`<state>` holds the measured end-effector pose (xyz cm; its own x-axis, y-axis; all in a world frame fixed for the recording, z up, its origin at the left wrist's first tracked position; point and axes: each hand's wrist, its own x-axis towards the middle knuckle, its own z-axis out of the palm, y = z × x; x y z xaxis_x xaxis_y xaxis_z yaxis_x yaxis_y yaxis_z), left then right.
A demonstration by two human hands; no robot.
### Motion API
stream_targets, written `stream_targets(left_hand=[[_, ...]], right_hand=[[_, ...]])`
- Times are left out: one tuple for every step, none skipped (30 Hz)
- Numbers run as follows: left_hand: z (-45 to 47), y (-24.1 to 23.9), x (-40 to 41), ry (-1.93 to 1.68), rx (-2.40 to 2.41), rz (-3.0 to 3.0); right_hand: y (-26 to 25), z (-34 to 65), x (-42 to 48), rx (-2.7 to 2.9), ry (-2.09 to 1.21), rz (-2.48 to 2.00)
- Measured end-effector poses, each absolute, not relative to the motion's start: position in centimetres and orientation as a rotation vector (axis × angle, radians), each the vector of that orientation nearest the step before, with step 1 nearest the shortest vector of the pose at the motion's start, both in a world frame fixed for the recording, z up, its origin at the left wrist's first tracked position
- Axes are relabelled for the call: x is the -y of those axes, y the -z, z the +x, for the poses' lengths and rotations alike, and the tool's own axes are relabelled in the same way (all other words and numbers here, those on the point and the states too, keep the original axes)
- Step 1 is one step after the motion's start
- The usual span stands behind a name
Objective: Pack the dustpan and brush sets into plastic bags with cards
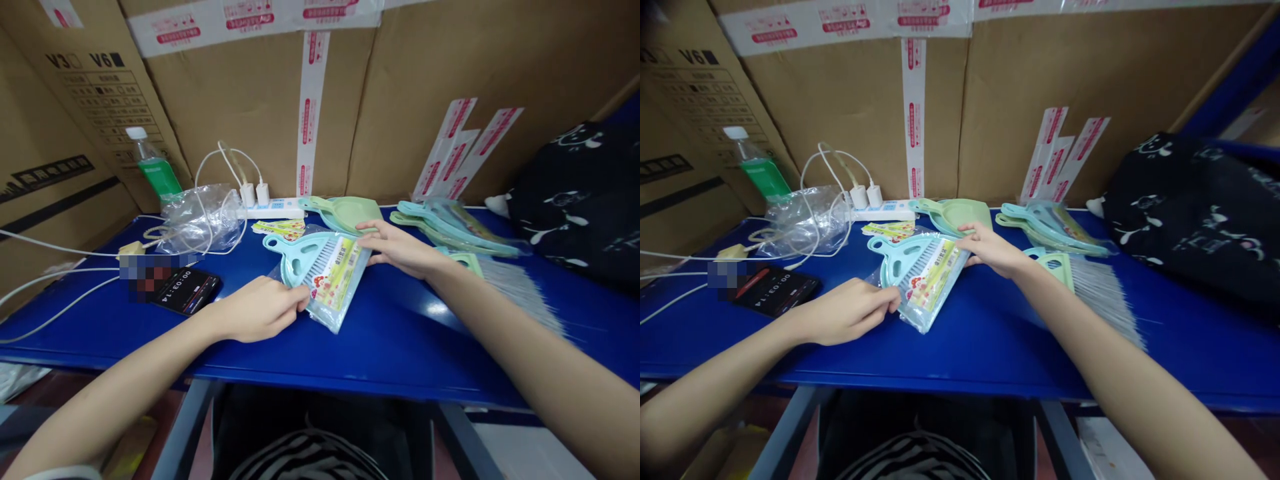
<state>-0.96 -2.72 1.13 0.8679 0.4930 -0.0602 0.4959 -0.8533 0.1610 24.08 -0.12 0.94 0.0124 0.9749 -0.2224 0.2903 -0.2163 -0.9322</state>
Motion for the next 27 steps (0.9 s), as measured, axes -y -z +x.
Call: stream_targets(left_hand=[[-1.0,-1.1,2.7,0.016,-0.762,2.863],[-0.9,-1.0,2.7,0.010,-0.761,2.858],[-0.9,-1.0,2.7,0.007,-0.761,2.856],[-0.9,-0.9,2.7,0.009,-0.759,2.855],[-0.9,-0.9,2.7,0.013,-0.754,2.856],[-0.8,-0.9,2.7,0.020,-0.748,2.858],[-0.8,-0.8,2.7,0.024,-0.742,2.860],[-0.8,-0.8,2.7,0.029,-0.736,2.860],[-0.8,-0.8,2.7,0.031,-0.729,2.861],[-0.8,-0.7,2.7,0.030,-0.723,2.861],[-0.8,-0.7,2.7,0.026,-0.719,2.863],[-0.8,-0.7,2.7,0.020,-0.715,2.864],[-0.8,-0.6,2.7,0.012,-0.710,2.866],[-0.8,-0.6,2.7,0.002,-0.703,2.867],[-0.8,-0.6,2.7,-0.010,-0.693,2.867],[-0.8,-0.6,2.6,-0.025,-0.678,2.867],[-0.8,-0.6,2.6,-0.044,-0.659,2.867],[-0.8,-0.6,2.6,-0.071,-0.646,2.867],[-0.9,-0.7,2.5,-0.109,-0.646,2.871],[-1.0,-0.8,2.4,-0.164,-0.667,2.881],[-1.1,-0.8,2.3,-0.232,-0.708,2.899],[-1.3,-0.9,2.1,-0.310,-0.763,2.927],[-1.5,-0.9,2.0,-0.385,-0.824,2.960],[-1.6,-1.0,1.8,-0.451,-0.883,2.998],[-1.8,-1.0,1.7,-0.498,-0.931,3.038],[-1.9,-0.9,1.5,-0.525,-0.967,3.077],[-1.9,-0.9,1.4,-0.538,-0.992,3.117]], right_hand=[[-0.7,24.0,0.0,1.268,-1.266,-1.529],[-0.5,23.8,0.0,1.216,-1.293,-1.470],[-0.3,23.6,-0.1,1.174,-1.323,-1.414],[-0.2,23.3,-0.1,1.143,-1.355,-1.362],[0.0,23.0,-0.1,1.124,-1.388,-1.320],[0.1,22.7,-0.1,1.113,-1.419,-1.291],[0.2,22.5,-0.1,1.107,-1.443,-1.277],[0.2,22.3,0.0,1.104,-1.456,-1.274],[0.3,22.1,0.1,1.104,-1.460,-1.277],[0.2,22.0,0.2,1.109,-1.462,-1.282],[0.2,21.9,0.4,1.117,-1.466,-1.286],[0.2,21.8,0.6,1.129,-1.480,-1.288],[0.2,21.7,0.7,1.142,-1.504,-1.288],[0.1,21.6,0.9,1.148,-1.531,-1.287],[0.1,21.5,1.0,1.147,-1.552,-1.283],[0.1,21.5,1.2,1.143,-1.566,-1.278],[0.1,21.4,1.2,1.140,-1.569,-1.275],[0.1,21.4,1.2,1.138,-1.562,-1.275],[0.0,21.4,1.2,1.138,-1.551,-1.280],[-0.1,21.4,1.2,1.135,-1.537,-1.291],[-0.2,21.5,1.1,1.126,-1.521,-1.303],[-0.4,21.6,1.0,1.109,-1.501,-1.315],[-0.6,21.7,0.9,1.087,-1.477,-1.326],[-0.9,21.9,0.8,1.065,-1.452,-1.341],[-1.1,22.0,0.7,1.044,-1.426,-1.363],[-1.3,22.1,0.7,1.028,-1.400,-1.389],[-1.5,22.3,0.6,1.017,-1.381,-1.415]])
